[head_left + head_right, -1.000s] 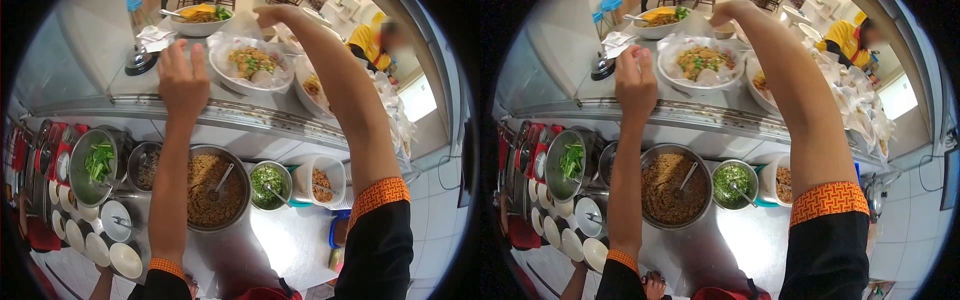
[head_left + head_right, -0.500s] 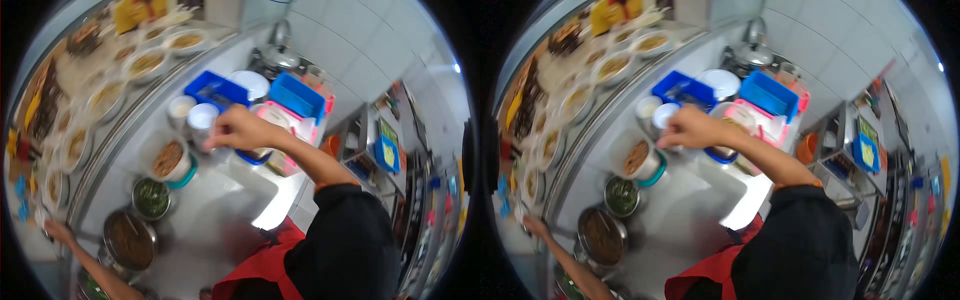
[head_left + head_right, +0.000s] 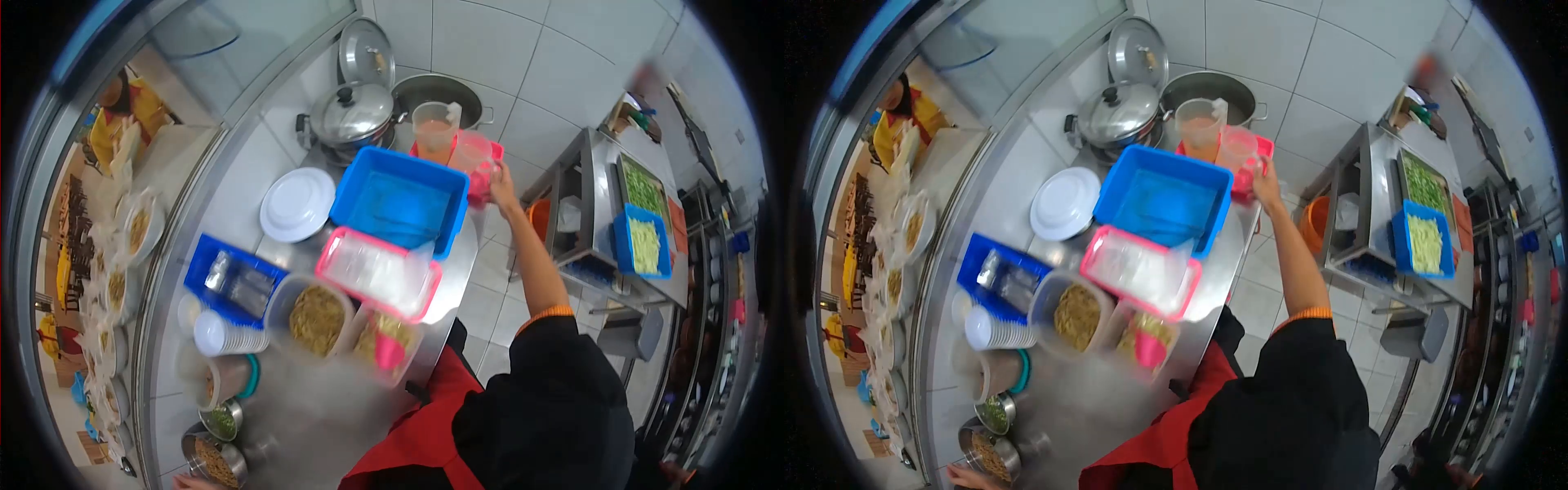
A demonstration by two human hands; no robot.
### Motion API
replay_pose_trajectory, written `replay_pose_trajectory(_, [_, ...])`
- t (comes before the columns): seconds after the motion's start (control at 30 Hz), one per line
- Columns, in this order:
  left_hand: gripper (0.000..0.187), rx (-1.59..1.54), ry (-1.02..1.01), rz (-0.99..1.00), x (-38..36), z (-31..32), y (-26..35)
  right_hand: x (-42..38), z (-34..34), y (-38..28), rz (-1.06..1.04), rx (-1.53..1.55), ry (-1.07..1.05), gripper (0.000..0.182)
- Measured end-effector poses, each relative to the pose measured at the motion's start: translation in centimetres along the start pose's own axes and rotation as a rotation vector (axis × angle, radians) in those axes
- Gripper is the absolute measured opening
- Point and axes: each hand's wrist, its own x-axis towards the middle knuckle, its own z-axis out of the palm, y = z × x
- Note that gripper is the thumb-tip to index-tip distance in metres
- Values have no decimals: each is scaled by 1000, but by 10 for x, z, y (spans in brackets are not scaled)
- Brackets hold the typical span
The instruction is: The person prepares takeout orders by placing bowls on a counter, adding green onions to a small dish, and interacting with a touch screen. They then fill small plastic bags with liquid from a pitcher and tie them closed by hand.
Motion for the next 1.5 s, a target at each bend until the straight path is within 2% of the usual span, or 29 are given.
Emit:
replay_pose_trajectory(0.07, [47,114,-17,-14,-76,6,26,20,3,3,-32,98,-30,34])
replay_pose_trajectory(0.13, [44,249,-40,-52,-144,3,40,28,-6,13,-32,16,-189,29])
replay_pose_trajectory(0.17, [43,322,-44,-76,-173,-1,46,26,-11,19,-14,10,-197,29])
replay_pose_trajectory(0.23, [40,450,-29,-154,-220,-9,52,38,-14,14,-43,60,-398,28])
replay_pose_trajectory(0.27, [39,509,-10,-190,-237,-20,52,39,-17,14,-42,60,-423,28])
replay_pose_trajectory(0.33, [37,624,37,-268,-273,-46,49,42,-22,10,-233,-112,-397,28])
replay_pose_trajectory(0.4, [35,739,94,-356,-309,-76,45,35,-34,-14,-156,-103,-433,27])
replay_pose_trajectory(0.47, [33,869,182,-456,-353,-121,34,30,-48,-47,-271,-272,-411,27])
replay_pose_trajectory(0.53, [32,988,277,-634,-427,-162,25,35,-62,-77,-158,-258,-503,27])
replay_pose_trajectory(0.57, [33,924,457,-682,-466,-157,45,31,-62,-106,-212,-293,-506,26])
replay_pose_trajectory(0.6, [34,885,366,-743,-500,-173,50,35,-67,-122,-223,-275,-577,25])
replay_pose_trajectory(0.63, [39,670,498,-1009,-539,-186,32,24,-64,-163,-266,-382,-657,25])
replay_pose_trajectory(0.67, [42,945,500,-1216,-564,-175,52,23,-60,-182,-296,-379,-690,26])
replay_pose_trajectory(0.7, [43,900,380,-1356,-601,-181,48,20,-54,-203,-346,-430,-737,29])
replay_pose_trajectory(0.73, [44,836,247,-1482,-639,-188,36,15,-45,-222,-512,-475,-797,32])
replay_pose_trajectory(0.8, [46,365,390,-1754,-663,-163,74,-5,-18,-262,-580,-478,-910,35])
replay_pose_trajectory(0.83, [49,306,452,-1917,-670,-147,75,-16,-1,-277,-617,-486,-944,35])
replay_pose_trajectory(0.87, [49,279,473,-1946,-682,-146,73,-34,15,-292,-657,-466,-991,36])
replay_pose_trajectory(0.9, [49,162,274,-1961,-691,-147,74,-52,36,-306,-687,-449,-1039,36])
replay_pose_trajectory(0.97, [51,-79,-127,-1922,-697,-150,65,-91,79,-330,-810,-469,-1095,37])
replay_pose_trajectory(1.0, [51,-98,-117,-1933,-695,-147,55,-113,102,-340,-907,-481,-1130,38])
replay_pose_trajectory(1.07, [50,-156,-321,-1983,-674,-141,31,-159,152,-351,-875,-386,-1156,38])
replay_pose_trajectory(1.1, [47,-212,-271,-1983,-680,-139,2,-184,177,-356,-851,-317,-1222,38])
replay_pose_trajectory(1.2, [42,-93,-674,-1892,-633,-134,-40,-270,253,-376,-823,-209,-1311,39])
replay_pose_trajectory(1.27, [41,12,-1052,-1808,-487,-138,28,-318,307,-389,-792,-202,-1371,38])
replay_pose_trajectory(1.3, [42,11,-1283,-1895,-512,-136,-20,-348,332,-398,-772,-189,-1391,37])
replay_pose_trajectory(1.33, [40,28,-1394,-1846,-479,-145,-27,-381,356,-406,-751,-177,-1407,37])
replay_pose_trajectory(1.4, [36,-35,-1207,-1618,-401,-163,-35,-433,401,-418,-727,-92,-1448,36])
replay_pose_trajectory(1.5, [29,-406,-900,-1181,-272,-166,-13,-492,465,-438,-731,-93,-1504,38])
